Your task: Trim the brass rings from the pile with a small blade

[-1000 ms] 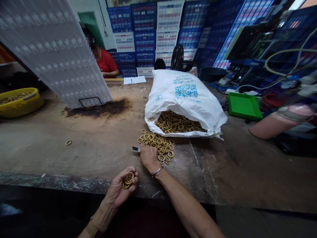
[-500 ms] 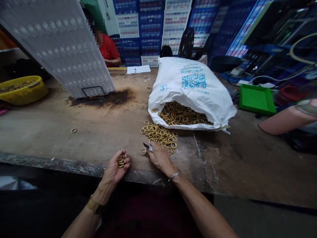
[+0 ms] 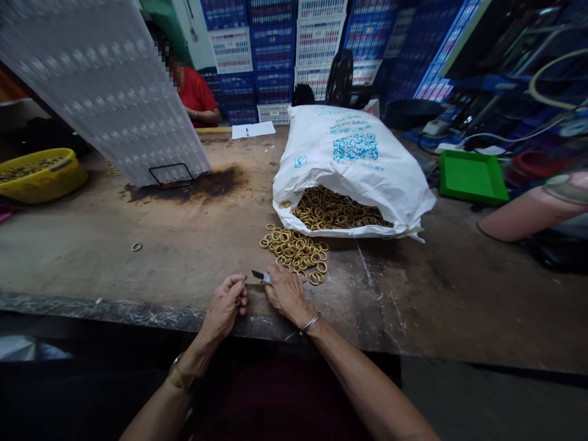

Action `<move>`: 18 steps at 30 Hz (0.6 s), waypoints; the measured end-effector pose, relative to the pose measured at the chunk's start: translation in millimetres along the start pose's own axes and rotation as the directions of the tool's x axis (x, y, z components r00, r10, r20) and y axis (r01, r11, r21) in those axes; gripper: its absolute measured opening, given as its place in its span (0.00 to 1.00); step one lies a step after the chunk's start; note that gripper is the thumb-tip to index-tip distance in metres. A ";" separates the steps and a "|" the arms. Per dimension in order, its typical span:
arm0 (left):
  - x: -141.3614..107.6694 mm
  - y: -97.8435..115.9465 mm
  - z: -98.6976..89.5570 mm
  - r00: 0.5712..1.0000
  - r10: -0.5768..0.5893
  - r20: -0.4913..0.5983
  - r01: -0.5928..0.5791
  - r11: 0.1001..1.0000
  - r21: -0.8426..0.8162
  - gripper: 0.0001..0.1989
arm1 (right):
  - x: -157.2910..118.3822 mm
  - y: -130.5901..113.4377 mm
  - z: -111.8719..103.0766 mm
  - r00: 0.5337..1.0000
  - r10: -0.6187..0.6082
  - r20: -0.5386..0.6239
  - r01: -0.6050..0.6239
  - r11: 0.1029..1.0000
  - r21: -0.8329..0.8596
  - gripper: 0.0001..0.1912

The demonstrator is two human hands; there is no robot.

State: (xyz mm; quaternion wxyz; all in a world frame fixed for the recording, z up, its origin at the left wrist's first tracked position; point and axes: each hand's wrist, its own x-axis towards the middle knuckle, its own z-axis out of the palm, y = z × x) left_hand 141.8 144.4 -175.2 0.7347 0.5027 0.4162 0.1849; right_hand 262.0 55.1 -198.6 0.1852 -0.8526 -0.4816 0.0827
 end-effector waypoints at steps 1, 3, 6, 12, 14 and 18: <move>1.7 -1.0 1.3 1.000 -0.009 0.024 0.008 0.998 0.055 0.23 | -1.4 1.7 0.8 1.000 -0.025 -0.015 0.025 0.999 0.025 0.05; 4.6 -2.3 4.1 0.996 -0.021 0.092 0.006 0.987 0.157 0.22 | -4.2 3.7 2.2 0.995 -0.077 -0.056 0.082 0.992 0.091 0.07; 6.6 -1.9 8.7 0.984 -0.015 0.178 -0.031 0.966 0.255 0.19 | -5.6 3.0 2.1 0.987 -0.107 -0.119 0.134 0.959 0.248 0.06; -0.3 -1.4 17.5 0.972 0.202 0.117 -0.228 0.931 0.285 0.13 | -1.2 -0.3 -7.5 0.985 0.170 0.025 -0.127 0.629 0.767 0.07; -3.7 -3.3 19.3 0.943 0.310 0.118 -0.331 0.898 0.289 0.11 | -2.1 -0.2 -10.0 0.974 0.200 0.109 -0.204 0.554 0.807 0.10; -7.4 -9.2 20.0 0.881 0.454 0.137 -0.471 0.801 0.369 0.08 | -5.4 0.0 -7.7 0.948 0.163 0.273 -0.318 0.467 0.825 0.17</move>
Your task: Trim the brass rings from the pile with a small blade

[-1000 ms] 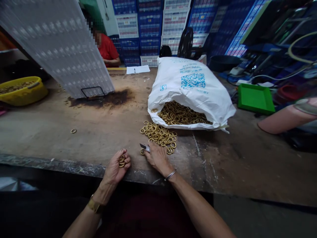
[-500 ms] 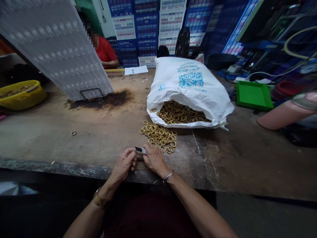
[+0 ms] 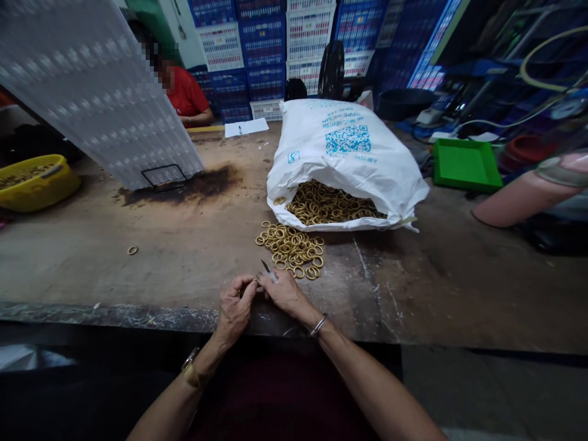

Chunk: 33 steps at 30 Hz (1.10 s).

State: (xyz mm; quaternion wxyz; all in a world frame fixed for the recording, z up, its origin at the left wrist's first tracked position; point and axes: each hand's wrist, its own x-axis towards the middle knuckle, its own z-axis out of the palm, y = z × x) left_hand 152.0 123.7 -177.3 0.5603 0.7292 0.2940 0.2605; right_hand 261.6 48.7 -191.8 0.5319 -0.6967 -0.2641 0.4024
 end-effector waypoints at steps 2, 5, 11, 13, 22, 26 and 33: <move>-1.7 -2.3 0.3 1.000 0.005 0.012 -0.005 1.000 0.012 0.08 | 0.6 3.5 1.8 0.999 0.025 0.040 -0.029 0.995 0.099 0.17; -3.7 -4.1 -0.1 0.993 -0.088 0.073 0.093 0.993 -0.067 0.11 | 2.6 7.3 3.6 0.999 0.029 0.035 -0.036 0.977 0.209 0.17; -5.7 0.6 -1.6 0.889 -0.378 0.258 0.446 0.842 -0.303 0.18 | 2.5 3.5 2.6 0.995 -0.032 -0.098 0.039 0.997 0.068 0.14; -5.2 3.4 -2.0 0.861 -0.409 0.303 0.505 0.764 -0.402 0.19 | 1.5 0.6 1.9 0.994 -0.061 -0.095 0.066 0.996 0.053 0.13; -5.6 2.7 -4.8 0.830 -0.402 0.387 0.555 0.662 -0.503 0.17 | -2.3 -1.1 2.1 0.995 -0.089 -0.049 0.093 0.991 0.096 0.13; -7.4 -1.1 -5.8 0.848 -0.366 0.383 0.528 0.641 -0.557 0.16 | 0.8 6.2 0.5 0.985 -0.148 -0.092 0.153 0.987 0.041 0.11; -7.7 1.5 -3.3 0.899 -0.323 0.296 0.437 0.693 -0.573 0.18 | -9.1 19.9 -4.2 0.881 -0.472 -0.004 0.414 0.775 -0.477 0.15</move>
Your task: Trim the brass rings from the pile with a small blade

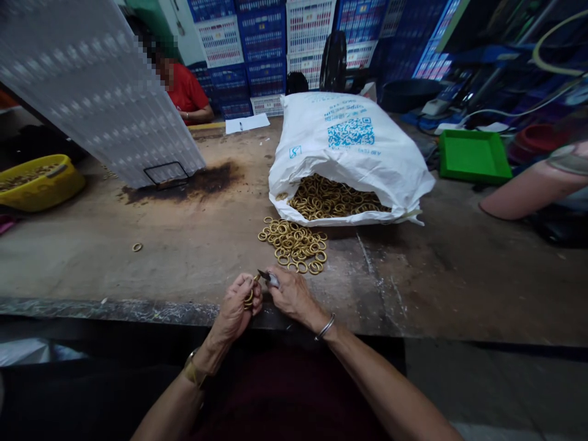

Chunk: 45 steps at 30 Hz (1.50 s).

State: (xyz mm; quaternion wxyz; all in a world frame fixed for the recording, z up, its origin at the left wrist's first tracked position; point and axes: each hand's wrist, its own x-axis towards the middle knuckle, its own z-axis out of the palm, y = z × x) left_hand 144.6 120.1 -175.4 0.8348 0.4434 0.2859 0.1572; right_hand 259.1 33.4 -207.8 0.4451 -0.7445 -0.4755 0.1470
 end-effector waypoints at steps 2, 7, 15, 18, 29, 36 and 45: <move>-0.3 -0.4 0.9 1.000 0.029 -0.001 -0.029 0.999 0.029 0.18 | -3.9 -1.7 0.5 0.998 -0.044 0.040 0.046 0.998 -0.047 0.15; -1.7 -5.2 -2.8 0.997 0.070 0.020 -0.072 0.989 0.133 0.18 | -5.1 -7.1 -0.1 0.994 -0.062 0.092 0.069 0.995 -0.077 0.09; 1.1 -9.0 -11.2 0.991 0.127 0.052 -0.136 0.956 0.260 0.18 | -4.2 -17.7 -8.0 0.989 -0.046 0.142 0.054 0.997 -0.050 0.07; 0.5 -9.2 -11.2 0.994 0.094 0.050 -0.103 0.964 0.243 0.19 | -4.6 -21.6 -7.5 0.988 -0.015 0.157 0.028 0.996 -0.084 0.06; -26.3 12.9 8.2 0.994 -0.073 0.087 0.076 0.997 -0.033 0.19 | -14.2 20.0 -26.2 0.979 0.173 -0.105 -0.202 0.849 -0.489 0.07; -11.2 6.0 4.3 0.991 -0.128 0.028 0.131 0.981 -0.143 0.15 | -9.8 16.3 -26.5 0.980 0.170 -0.102 -0.198 0.842 -0.502 0.08; -7.3 5.0 -0.1 0.955 -0.297 0.012 0.279 0.880 -0.384 0.12 | -10.6 9.6 -24.5 0.984 0.175 -0.015 -0.158 0.846 -0.508 0.09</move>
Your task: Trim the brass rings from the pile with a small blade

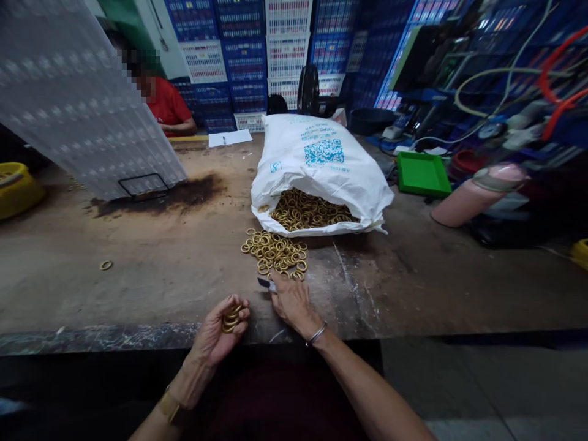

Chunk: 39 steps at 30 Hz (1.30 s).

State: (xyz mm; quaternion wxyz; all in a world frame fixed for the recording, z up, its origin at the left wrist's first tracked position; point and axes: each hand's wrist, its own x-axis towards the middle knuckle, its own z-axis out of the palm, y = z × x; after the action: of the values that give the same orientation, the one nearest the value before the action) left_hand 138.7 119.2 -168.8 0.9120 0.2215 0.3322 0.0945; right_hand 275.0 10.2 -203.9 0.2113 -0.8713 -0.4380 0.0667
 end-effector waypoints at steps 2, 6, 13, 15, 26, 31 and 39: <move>1.7 -0.1 0.7 0.999 -0.007 -0.051 0.005 1.000 -0.028 0.12 | -2.0 1.9 1.5 0.999 -0.036 0.001 0.036 0.998 0.049 0.06; 3.9 0.9 0.0 0.995 0.000 -0.103 -0.004 0.999 -0.041 0.15 | -3.2 6.0 3.5 0.997 0.032 -0.068 -0.025 0.994 0.105 0.05; 4.2 1.2 -5.1 0.996 0.092 -0.018 -0.090 0.993 0.077 0.18 | -0.9 -1.7 1.6 0.999 0.052 -0.014 -0.052 0.999 -0.004 0.07; 3.9 -0.3 -3.9 0.994 0.110 -0.006 -0.108 0.981 0.158 0.20 | 1.5 -3.7 1.1 0.997 0.081 0.006 -0.081 0.996 -0.039 0.06; 19.8 -12.1 7.4 0.951 0.305 0.055 -0.236 0.598 0.766 0.22 | 3.4 -2.0 2.7 0.997 -0.022 -0.073 0.042 0.958 0.284 0.03; 23.2 -10.3 8.4 0.970 0.237 0.057 -0.210 0.695 0.687 0.19 | 0.7 -10.6 2.0 0.993 -0.061 -0.105 0.106 0.857 0.505 0.04; 19.8 -11.9 4.8 0.964 0.251 0.087 -0.242 0.691 0.681 0.18 | 6.8 -14.4 2.7 0.996 0.087 0.026 -0.077 0.661 0.747 0.12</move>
State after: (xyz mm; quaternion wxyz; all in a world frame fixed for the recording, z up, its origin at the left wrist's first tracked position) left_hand 157.2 113.4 -182.3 0.7418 0.5845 0.3168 0.0879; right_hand 267.8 24.0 -199.7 0.5488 -0.7276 -0.3313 0.2443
